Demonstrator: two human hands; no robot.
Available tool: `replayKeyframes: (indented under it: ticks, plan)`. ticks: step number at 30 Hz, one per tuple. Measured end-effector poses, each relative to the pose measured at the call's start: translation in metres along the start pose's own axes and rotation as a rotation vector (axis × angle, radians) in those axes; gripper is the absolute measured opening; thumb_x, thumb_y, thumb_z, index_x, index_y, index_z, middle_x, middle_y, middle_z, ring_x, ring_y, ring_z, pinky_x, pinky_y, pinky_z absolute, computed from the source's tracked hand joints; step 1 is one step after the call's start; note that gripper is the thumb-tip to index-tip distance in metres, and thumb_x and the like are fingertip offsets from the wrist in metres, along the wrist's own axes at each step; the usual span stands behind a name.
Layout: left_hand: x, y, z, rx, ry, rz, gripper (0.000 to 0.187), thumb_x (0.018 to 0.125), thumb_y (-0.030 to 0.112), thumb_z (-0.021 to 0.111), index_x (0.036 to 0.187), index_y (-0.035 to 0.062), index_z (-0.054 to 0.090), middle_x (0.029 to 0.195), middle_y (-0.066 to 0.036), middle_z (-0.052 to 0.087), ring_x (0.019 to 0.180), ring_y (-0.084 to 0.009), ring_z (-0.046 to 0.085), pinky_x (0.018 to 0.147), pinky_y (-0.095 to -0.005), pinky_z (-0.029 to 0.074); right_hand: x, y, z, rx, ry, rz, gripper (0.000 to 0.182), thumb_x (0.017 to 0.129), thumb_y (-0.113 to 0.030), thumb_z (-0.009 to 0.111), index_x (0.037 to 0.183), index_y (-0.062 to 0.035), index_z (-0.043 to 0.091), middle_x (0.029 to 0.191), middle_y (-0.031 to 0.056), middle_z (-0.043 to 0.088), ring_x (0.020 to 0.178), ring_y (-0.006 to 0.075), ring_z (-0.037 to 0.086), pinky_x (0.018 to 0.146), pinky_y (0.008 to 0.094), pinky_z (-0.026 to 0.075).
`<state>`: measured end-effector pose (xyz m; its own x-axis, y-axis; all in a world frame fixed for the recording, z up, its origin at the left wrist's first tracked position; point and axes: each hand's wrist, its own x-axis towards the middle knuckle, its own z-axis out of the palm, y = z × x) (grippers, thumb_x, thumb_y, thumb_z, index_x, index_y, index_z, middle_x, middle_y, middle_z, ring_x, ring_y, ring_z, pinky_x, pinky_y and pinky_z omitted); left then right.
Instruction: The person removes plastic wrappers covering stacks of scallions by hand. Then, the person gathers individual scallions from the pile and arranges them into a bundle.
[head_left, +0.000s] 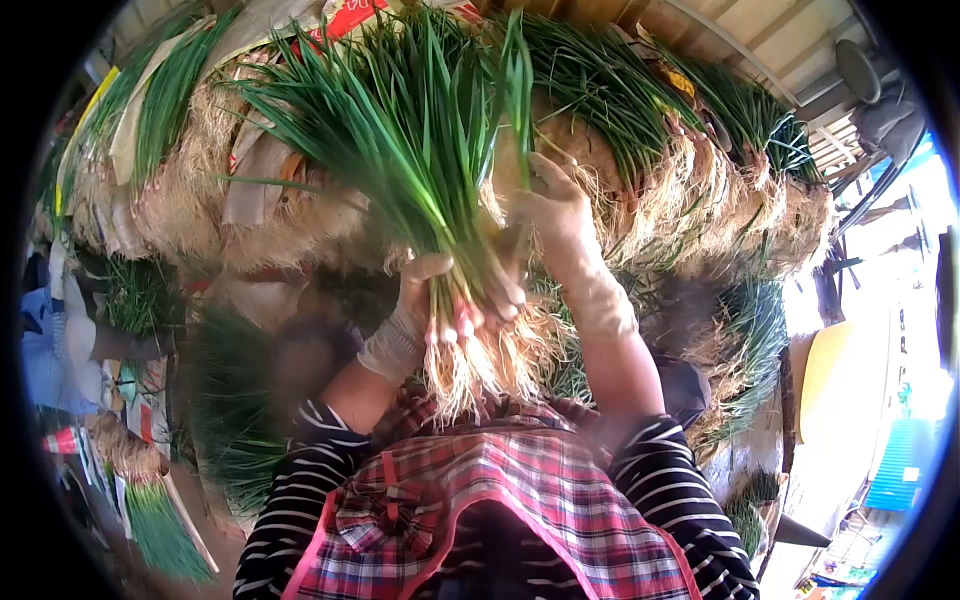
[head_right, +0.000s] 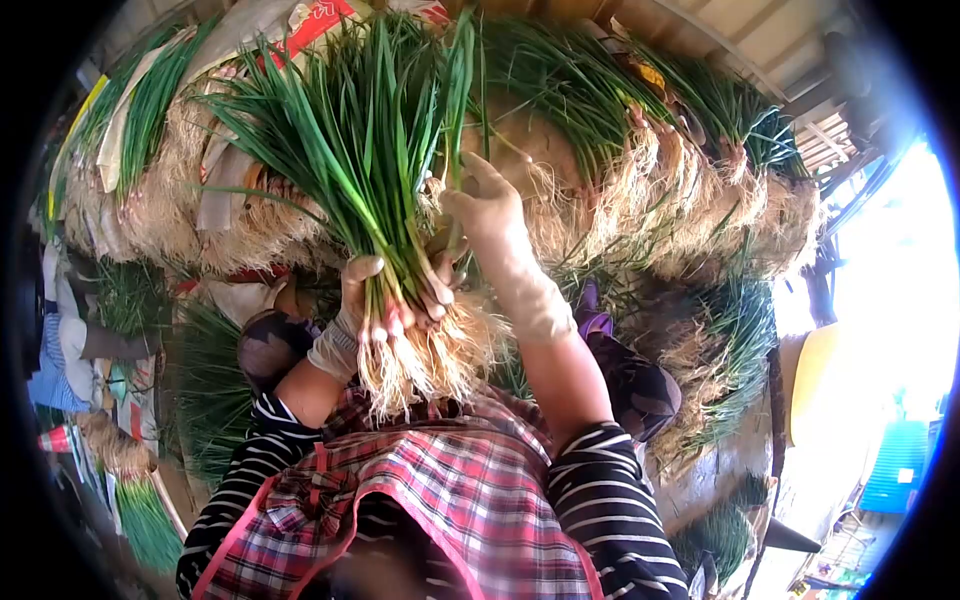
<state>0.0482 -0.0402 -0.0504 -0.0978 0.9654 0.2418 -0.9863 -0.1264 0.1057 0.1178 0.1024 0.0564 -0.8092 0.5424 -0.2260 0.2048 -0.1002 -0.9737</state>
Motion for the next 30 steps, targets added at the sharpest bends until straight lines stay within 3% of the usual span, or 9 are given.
replayKeyframes:
  ticks: [5, 8, 10, 12, 15, 16, 23, 27, 30]
  plan:
    - [0.031, -0.011, 0.024, 0.001, -0.016, 0.027, 0.064, 0.084, 0.035, 0.054, 0.124, -0.0079, 0.029, 0.102, -0.035, 0.050, 0.075, -0.0379, 0.063, 0.053, -0.0312, 0.058, -0.002, 0.025, -0.024, -1.137, 0.148, -0.791, 0.039, 0.085, -0.016, 0.051, 0.124, -0.0163, 0.049, 0.125, 0.0174, 0.045, 0.124, 0.0268, 0.029, 0.107, 0.0475, 0.005]
    - [0.053, -0.020, 0.045, 0.223, -0.006, 0.018, 0.051, 0.083, 0.033, 0.053, 0.115, -0.0049, 0.041, 0.098, -0.027, 0.055, 0.075, -0.0395, 0.062, 0.063, -0.0393, 0.056, -0.008, 0.010, -0.036, -1.042, 0.251, -0.852, 0.039, 0.087, -0.026, 0.047, 0.125, -0.0161, 0.049, 0.123, 0.0163, 0.046, 0.119, 0.0320, 0.036, 0.105, 0.0516, 0.011]
    - [0.072, -0.025, 0.060, 0.351, -0.031, 0.045, 0.044, 0.081, 0.032, 0.054, 0.107, -0.0033, 0.049, 0.093, -0.024, 0.059, 0.072, -0.0343, 0.062, 0.068, -0.0433, 0.054, -0.031, -0.003, -0.049, -0.020, -0.035, -0.410, 0.043, 0.087, -0.028, 0.046, 0.128, -0.0146, 0.045, 0.124, 0.0165, 0.045, 0.118, 0.0334, 0.038, 0.104, 0.0522, 0.016]
    - [0.088, -0.017, 0.085, 0.525, -0.015, 0.074, 0.040, 0.080, 0.032, 0.056, 0.102, -0.0015, 0.052, 0.090, -0.019, 0.061, 0.077, -0.0272, 0.062, 0.069, -0.0419, 0.052, -0.055, 0.004, -0.062, 0.114, -0.228, -0.351, 0.048, 0.086, -0.023, 0.046, 0.131, -0.0085, 0.037, 0.127, 0.0176, 0.041, 0.119, 0.0336, 0.038, 0.103, 0.0497, 0.024]
    - [0.120, -0.024, 0.099, 0.790, 0.102, 0.397, 0.026, 0.086, 0.026, 0.046, 0.094, 0.0021, 0.053, 0.095, -0.013, 0.062, 0.089, -0.0240, 0.059, 0.087, -0.0350, 0.046, -0.093, -0.003, -0.064, -0.928, 0.160, -1.032, 0.046, 0.081, -0.015, 0.055, 0.122, 0.0004, 0.044, 0.125, 0.0195, 0.045, 0.114, 0.0337, 0.044, 0.098, 0.0367, 0.034]
    - [0.137, -0.021, 0.098, 0.486, 0.033, 0.287, 0.025, 0.088, 0.024, 0.042, 0.093, 0.0008, 0.051, 0.094, -0.015, 0.061, 0.092, -0.0253, 0.057, 0.089, -0.0356, 0.044, -0.103, 0.020, -0.076, -1.184, 0.119, -0.528, 0.041, 0.080, -0.011, 0.050, 0.120, -0.0001, 0.046, 0.116, 0.0181, 0.052, 0.107, 0.0354, 0.047, 0.094, 0.0391, 0.036]
    - [0.222, -0.037, 0.110, 0.407, 0.318, 0.136, 0.021, 0.083, 0.020, 0.047, 0.083, -0.0011, 0.048, 0.084, -0.015, 0.054, 0.069, -0.0307, 0.055, 0.081, -0.0479, 0.045, -0.161, 0.033, -0.090, 0.548, 0.352, -0.365, 0.010, 0.086, -0.013, 0.053, 0.089, -0.0034, 0.054, 0.088, 0.0010, 0.055, 0.076, 0.0078, 0.055, 0.058, 0.0204, 0.046]
    - [0.235, -0.019, 0.141, 0.253, 0.168, 0.223, 0.019, 0.079, 0.019, 0.052, 0.084, 0.0002, 0.049, 0.075, -0.014, 0.056, 0.070, -0.0288, 0.057, 0.077, -0.0426, 0.047, -0.227, 0.084, -0.098, -0.629, 0.070, -0.783, 0.006, 0.073, -0.008, 0.061, 0.080, -0.0088, 0.061, 0.066, 0.0079, 0.057, 0.061, 0.0215, 0.058, 0.054, 0.0310, 0.048]
    - [0.240, -0.011, 0.170, 0.357, 0.203, 0.314, 0.018, 0.078, 0.024, 0.053, 0.085, 0.0070, 0.053, 0.077, -0.006, 0.059, 0.071, -0.0222, 0.057, 0.068, -0.0364, 0.045, -0.190, 0.077, -0.121, -0.834, -0.066, -0.559, 0.027, 0.077, -0.023, 0.064, 0.099, -0.0081, 0.062, 0.095, 0.0145, 0.062, 0.088, 0.0248, 0.061, 0.073, 0.0354, 0.049]
